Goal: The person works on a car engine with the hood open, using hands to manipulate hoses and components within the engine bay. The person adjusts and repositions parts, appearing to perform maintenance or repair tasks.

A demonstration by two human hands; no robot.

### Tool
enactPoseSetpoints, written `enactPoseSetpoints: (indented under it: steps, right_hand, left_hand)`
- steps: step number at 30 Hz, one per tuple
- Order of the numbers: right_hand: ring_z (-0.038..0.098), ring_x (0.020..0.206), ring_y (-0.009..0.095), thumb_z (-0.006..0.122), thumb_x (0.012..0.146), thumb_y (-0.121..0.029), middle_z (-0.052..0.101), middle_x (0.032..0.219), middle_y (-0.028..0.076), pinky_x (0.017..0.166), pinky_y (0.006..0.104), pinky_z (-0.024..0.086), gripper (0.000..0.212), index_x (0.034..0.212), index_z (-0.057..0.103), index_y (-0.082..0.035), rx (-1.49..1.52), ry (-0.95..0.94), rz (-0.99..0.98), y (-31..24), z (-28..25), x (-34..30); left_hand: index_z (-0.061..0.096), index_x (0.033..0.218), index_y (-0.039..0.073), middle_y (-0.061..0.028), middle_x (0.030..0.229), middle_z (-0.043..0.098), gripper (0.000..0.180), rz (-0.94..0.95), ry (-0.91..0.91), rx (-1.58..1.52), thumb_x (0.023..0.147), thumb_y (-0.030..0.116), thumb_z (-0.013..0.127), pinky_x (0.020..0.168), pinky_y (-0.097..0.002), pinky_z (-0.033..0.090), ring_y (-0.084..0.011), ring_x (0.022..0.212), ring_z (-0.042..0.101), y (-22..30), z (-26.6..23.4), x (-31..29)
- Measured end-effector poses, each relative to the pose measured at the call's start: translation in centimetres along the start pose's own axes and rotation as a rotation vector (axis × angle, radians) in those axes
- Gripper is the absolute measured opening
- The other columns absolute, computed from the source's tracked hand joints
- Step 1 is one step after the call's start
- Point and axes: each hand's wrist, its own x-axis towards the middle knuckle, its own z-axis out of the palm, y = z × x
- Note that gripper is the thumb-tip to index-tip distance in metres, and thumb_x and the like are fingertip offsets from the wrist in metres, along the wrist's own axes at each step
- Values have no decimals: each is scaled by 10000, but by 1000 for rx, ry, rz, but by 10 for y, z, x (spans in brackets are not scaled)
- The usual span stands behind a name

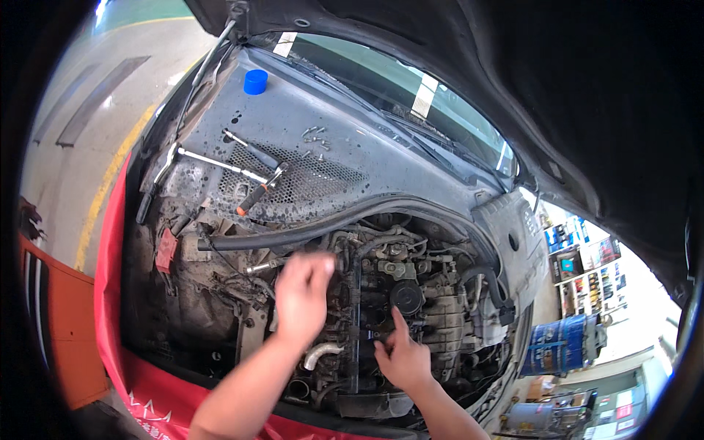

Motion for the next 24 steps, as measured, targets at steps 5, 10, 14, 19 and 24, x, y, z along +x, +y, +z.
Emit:
enactPoseSetpoints:
  steps: [5,10,14,19,24]
  right_hand:
    - [768,632,295,859,986,-216,792,842,45,579,445,601,985,1782,343,50,115,69,96,32,-2,-76]
    - [764,645,305,846,983,-190,784,835,61,579,455,579,979,1783,337,51,202,82,213,53,5,-108]
    - [766,683,341,841,973,-187,782,866,78,613,466,575,942,1769,382,21,212,130,301,62,10,-107]
    - [668,1312,442,869,918,-129,677,1427,233,1107,523,562,827,1654,517,5,161,337,228,74,-1,-81]
    - [509,1561,490,938,908,-232,531,1668,261,1312,557,425,926,1682,482,-7,158,323,198,78,-11,-25]
  left_hand:
    - [904,1079,165,-100,1129,782,170,312,-14,785,1082,286,784,994,-527,506,-325,1126,722,-8,10,200]
    - [926,1165,288,-38,1383,777,233,172,-192,1074,1106,405,733,1116,-560,476,-295,1320,702,-5,33,282]
    - [882,1302,214,-89,1305,788,296,293,-185,1065,1121,399,738,1062,-577,514,-328,1254,737,5,31,274]
    - [812,1305,68,-150,1190,759,296,527,-394,609,1116,294,776,886,-468,613,-319,991,764,22,16,138]
    - [663,1292,4,-156,1238,667,448,8,-614,672,1009,254,904,1019,-457,606,-296,1106,718,18,18,-16]
